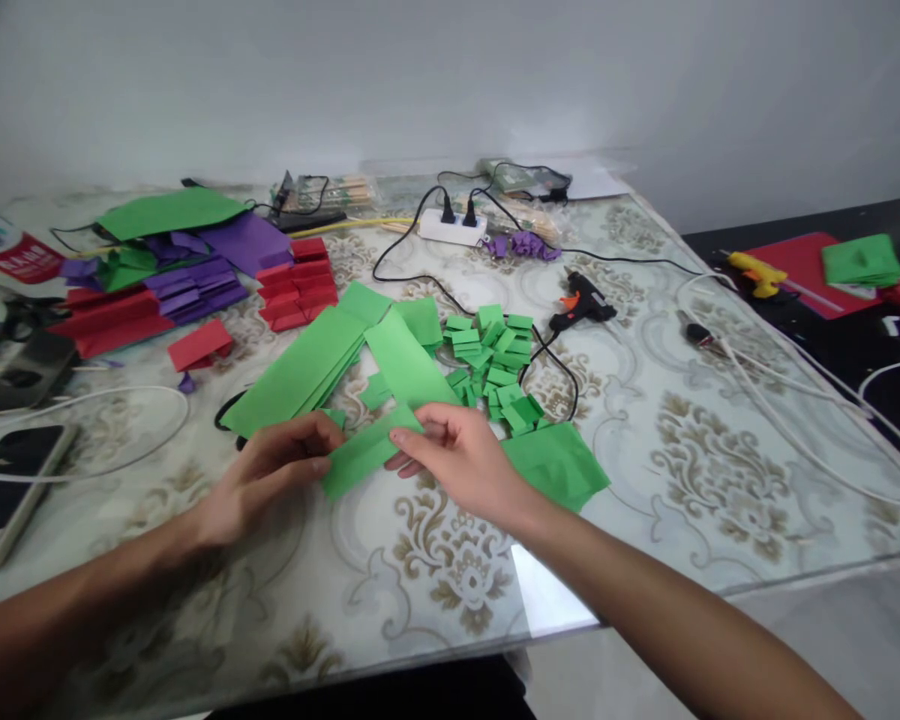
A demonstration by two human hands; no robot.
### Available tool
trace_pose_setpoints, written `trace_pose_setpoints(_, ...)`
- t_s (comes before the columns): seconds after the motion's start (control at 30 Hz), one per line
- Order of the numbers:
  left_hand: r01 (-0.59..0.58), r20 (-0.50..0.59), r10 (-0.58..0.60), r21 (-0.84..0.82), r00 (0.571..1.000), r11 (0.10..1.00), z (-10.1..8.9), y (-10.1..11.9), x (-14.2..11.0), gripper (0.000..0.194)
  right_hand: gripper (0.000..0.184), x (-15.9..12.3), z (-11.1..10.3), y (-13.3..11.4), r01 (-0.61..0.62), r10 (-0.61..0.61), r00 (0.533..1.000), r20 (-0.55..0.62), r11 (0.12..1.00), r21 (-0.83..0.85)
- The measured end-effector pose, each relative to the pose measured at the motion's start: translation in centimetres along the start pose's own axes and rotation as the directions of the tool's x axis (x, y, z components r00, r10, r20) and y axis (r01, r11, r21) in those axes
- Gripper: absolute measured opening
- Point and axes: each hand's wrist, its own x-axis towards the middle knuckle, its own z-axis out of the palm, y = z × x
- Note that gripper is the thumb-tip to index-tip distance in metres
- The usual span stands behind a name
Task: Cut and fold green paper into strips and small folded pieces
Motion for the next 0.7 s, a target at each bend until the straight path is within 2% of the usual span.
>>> trace_pose_setpoints(0.17,0.038,0.096,-0.040,0.029,0.995,0.999,1.0,-0.1,-0.3,0.023,0.047,-0.4,0.6,1.3,-0.036,0.052,0.979,0.196,0.996,-0.084)
trace_pose_setpoints(0.3,0.007,0.136,-0.019,0.091,0.991,0.996,1.5,-0.4,-0.4,0.023,0.047,-0.7,0.9,1.9,-0.063,0.099,0.955,0.281,0.989,-0.136)
trace_pose_setpoints(0.53,0.006,0.195,-0.026,0.102,0.980,0.995,1.1,-0.4,-0.3,0.022,0.038,-0.5,0.9,1.7,0.025,0.000,0.974,0.224,0.994,-0.109)
trace_pose_setpoints(0.7,0.007,0.165,-0.025,0.109,0.986,0.994,1.2,-0.4,-0.3,0.030,0.039,-0.5,0.8,2.0,0.014,0.020,0.973,0.231,0.989,-0.145)
